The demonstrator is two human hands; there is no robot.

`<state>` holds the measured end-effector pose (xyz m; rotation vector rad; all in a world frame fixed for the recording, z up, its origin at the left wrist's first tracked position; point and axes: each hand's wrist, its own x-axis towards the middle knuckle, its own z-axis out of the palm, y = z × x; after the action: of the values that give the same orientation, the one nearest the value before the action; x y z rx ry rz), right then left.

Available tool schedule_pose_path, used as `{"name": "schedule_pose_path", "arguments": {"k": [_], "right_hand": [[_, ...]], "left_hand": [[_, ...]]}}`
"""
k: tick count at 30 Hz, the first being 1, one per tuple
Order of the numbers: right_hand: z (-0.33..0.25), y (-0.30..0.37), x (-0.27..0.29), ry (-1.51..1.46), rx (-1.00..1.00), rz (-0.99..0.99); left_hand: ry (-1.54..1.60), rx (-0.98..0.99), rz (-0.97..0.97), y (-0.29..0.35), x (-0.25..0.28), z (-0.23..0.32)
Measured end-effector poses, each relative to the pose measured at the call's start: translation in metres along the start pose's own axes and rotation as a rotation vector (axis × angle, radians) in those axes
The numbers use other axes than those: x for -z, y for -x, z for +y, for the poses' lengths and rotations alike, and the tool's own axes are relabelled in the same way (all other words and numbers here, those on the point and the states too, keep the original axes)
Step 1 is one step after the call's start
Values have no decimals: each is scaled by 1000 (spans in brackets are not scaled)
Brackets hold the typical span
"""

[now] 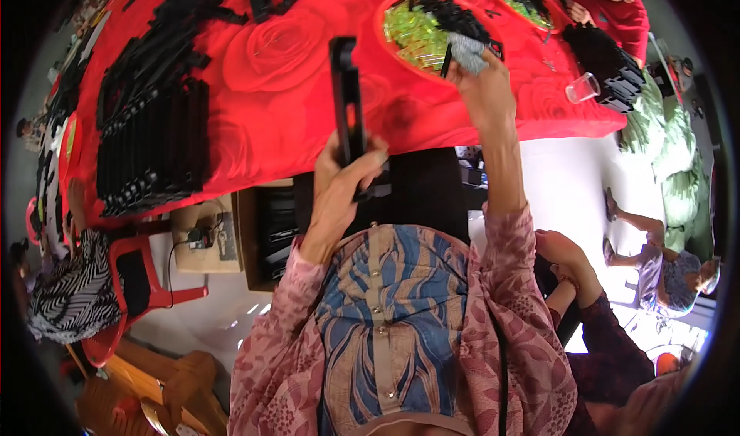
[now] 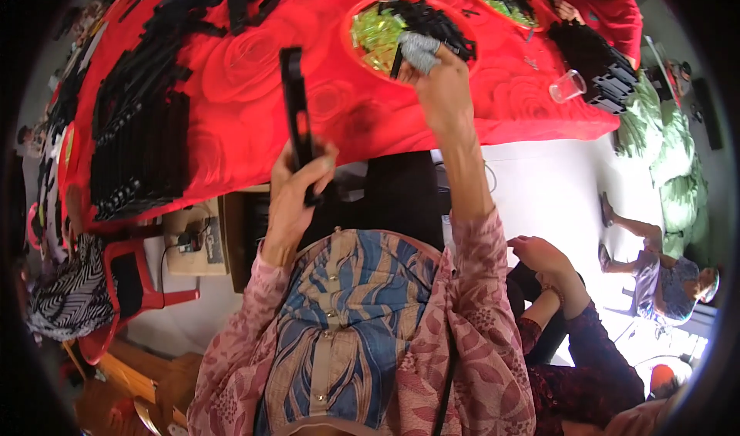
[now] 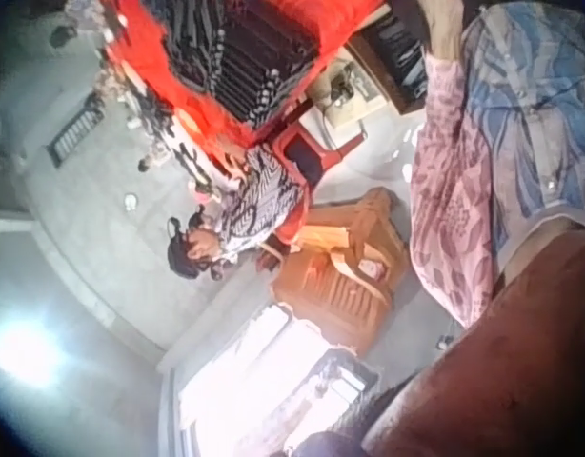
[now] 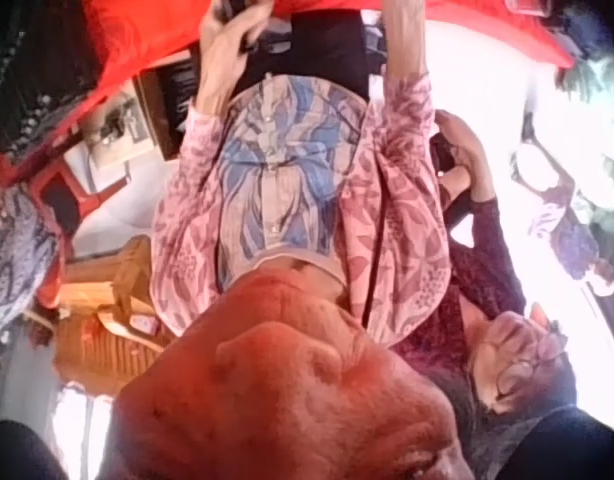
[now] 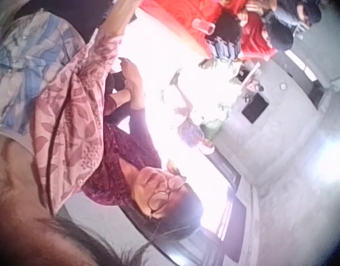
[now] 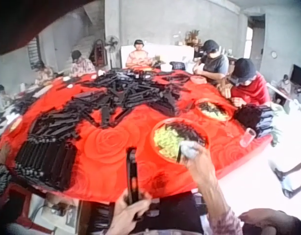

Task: The person assembles plastic components by picking up black housings from the table, retrieving small pieces from a tray, and inserting them into the housings by hand before placing the finished parts into a box.

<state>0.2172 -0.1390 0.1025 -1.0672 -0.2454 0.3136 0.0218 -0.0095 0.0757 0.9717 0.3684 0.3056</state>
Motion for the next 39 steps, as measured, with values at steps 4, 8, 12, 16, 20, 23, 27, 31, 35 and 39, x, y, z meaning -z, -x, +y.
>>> {"name": "schedule_pose_path", "arguments": {"k": [4,8,12,16,20,23,27,31,35,39], "right_hand": [[32,51,-32,-130,16,42],[55,72,-38,-36,5,-43],[61,84,-43,-30,-56,-54],[56,87,-36,1,-115,-117],[45,90,-33,221,-86,-190],[38,94,-36,444,-103,-257],[43,97,-32,488,5,-298],[45,99,-27,732,66,-374],[38,100,-29,869,1,-405],[46,93,-13,666,-57,-410]], "left_hand": [[17,-87,67,-29,-14,-9],[24,-115,133,-22,-10,-18],[-28,-149,193,-17,-7,-24],[-42,-154,236,-8,0,-18],[-117,-159,244,1,7,-13],[-210,-181,211,2,13,-13],[-384,-156,181,6,21,-9],[-477,-138,152,9,31,-10],[-397,-8,128,10,34,-8],[-240,27,41,9,38,-15]]}}
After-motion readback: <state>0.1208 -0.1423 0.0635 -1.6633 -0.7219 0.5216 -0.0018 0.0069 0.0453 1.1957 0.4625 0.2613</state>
